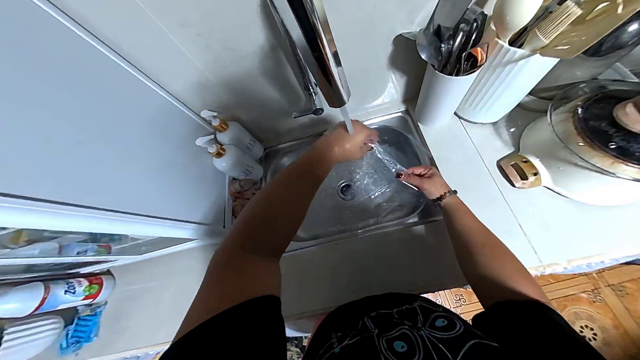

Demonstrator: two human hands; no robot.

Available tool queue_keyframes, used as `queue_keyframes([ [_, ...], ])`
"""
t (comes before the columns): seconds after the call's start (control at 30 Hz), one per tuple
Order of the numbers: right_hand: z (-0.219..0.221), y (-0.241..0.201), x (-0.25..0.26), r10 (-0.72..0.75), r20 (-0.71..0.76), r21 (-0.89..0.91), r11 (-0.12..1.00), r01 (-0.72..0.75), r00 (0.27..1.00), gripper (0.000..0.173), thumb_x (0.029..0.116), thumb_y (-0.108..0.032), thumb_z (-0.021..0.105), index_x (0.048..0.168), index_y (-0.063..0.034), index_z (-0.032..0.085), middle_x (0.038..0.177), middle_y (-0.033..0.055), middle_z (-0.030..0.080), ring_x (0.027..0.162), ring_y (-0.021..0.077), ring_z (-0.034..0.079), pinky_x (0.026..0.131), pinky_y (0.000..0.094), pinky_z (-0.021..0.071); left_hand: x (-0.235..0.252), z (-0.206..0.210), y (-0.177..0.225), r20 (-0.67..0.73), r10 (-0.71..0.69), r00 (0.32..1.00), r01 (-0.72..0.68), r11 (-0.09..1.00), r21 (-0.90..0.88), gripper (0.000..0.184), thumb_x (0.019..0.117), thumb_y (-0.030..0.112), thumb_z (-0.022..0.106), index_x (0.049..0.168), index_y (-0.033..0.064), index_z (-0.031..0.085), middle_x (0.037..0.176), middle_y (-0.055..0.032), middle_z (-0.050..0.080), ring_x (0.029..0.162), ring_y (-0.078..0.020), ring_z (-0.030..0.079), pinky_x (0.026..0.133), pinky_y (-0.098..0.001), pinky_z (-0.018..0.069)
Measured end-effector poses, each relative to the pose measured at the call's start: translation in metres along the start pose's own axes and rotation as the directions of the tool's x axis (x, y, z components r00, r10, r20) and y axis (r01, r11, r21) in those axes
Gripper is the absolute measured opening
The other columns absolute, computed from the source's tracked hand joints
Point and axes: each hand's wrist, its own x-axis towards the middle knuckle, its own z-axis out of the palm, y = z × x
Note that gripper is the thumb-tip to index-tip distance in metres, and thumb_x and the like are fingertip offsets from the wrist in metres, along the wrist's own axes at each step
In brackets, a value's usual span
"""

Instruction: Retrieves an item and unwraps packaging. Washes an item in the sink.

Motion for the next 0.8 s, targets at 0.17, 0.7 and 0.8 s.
queue_keyframes([
  [0.17, 0.0, 0.012, -0.019, 0.16, -0.036, -0.014, 0.987, -0.16, 0.987, 0.011, 0.0937, -0.005, 0.072, 0.102, 0.0015, 0.074, 0.094, 0.0054, 0.073, 0.083, 0.0054, 0.064, 0.083, 0.0294, 0.0549, -0.008, -0.015, -0.011, 0.056, -0.232, 0.971, 0.238, 0.951, -0.195, 0.017, 0.0969, 0.01, 0.064, 0.103, -0.0024, 0.073, 0.104, -0.0208, 0.07, 0.103, -0.0345, 0.066, 0.095, -0.0542, 0.0491],
  [0.7, 0.054, -0.056, 0.003, 0.067, -0.027, 0.239, 0.969, -0.058, 0.997, 0.017, 0.1006, -0.011, 0.061, 0.092, -0.0007, 0.071, 0.076, 0.0, 0.069, 0.068, 0.0045, 0.063, 0.069, 0.0257, 0.0556, -0.119, 0.01, -0.053, 0.546, -0.508, 0.666, 0.743, 0.389, -0.544, 0.032, 0.1069, 0.022, 0.053, 0.131, 0.0034, 0.062, 0.121, -0.0144, 0.066, 0.106, -0.0223, 0.061, 0.093, -0.0461, 0.0486],
  [0.8, 0.069, -0.076, 0.022, 0.061, 0.063, 0.101, 0.993, -0.067, 0.996, 0.024, 0.1058, -0.013, 0.053, 0.11, 0.0039, 0.07, 0.09, 0.0071, 0.074, 0.075, 0.0079, 0.067, 0.076, 0.0288, 0.0581, -0.128, 0.042, -0.064, 0.473, -0.557, 0.683, 0.721, 0.412, -0.557, 0.029, 0.1086, 0.016, 0.048, 0.127, -0.0014, 0.062, 0.113, -0.0121, 0.067, 0.094, -0.0118, 0.062, 0.088, -0.0316, 0.0508],
])
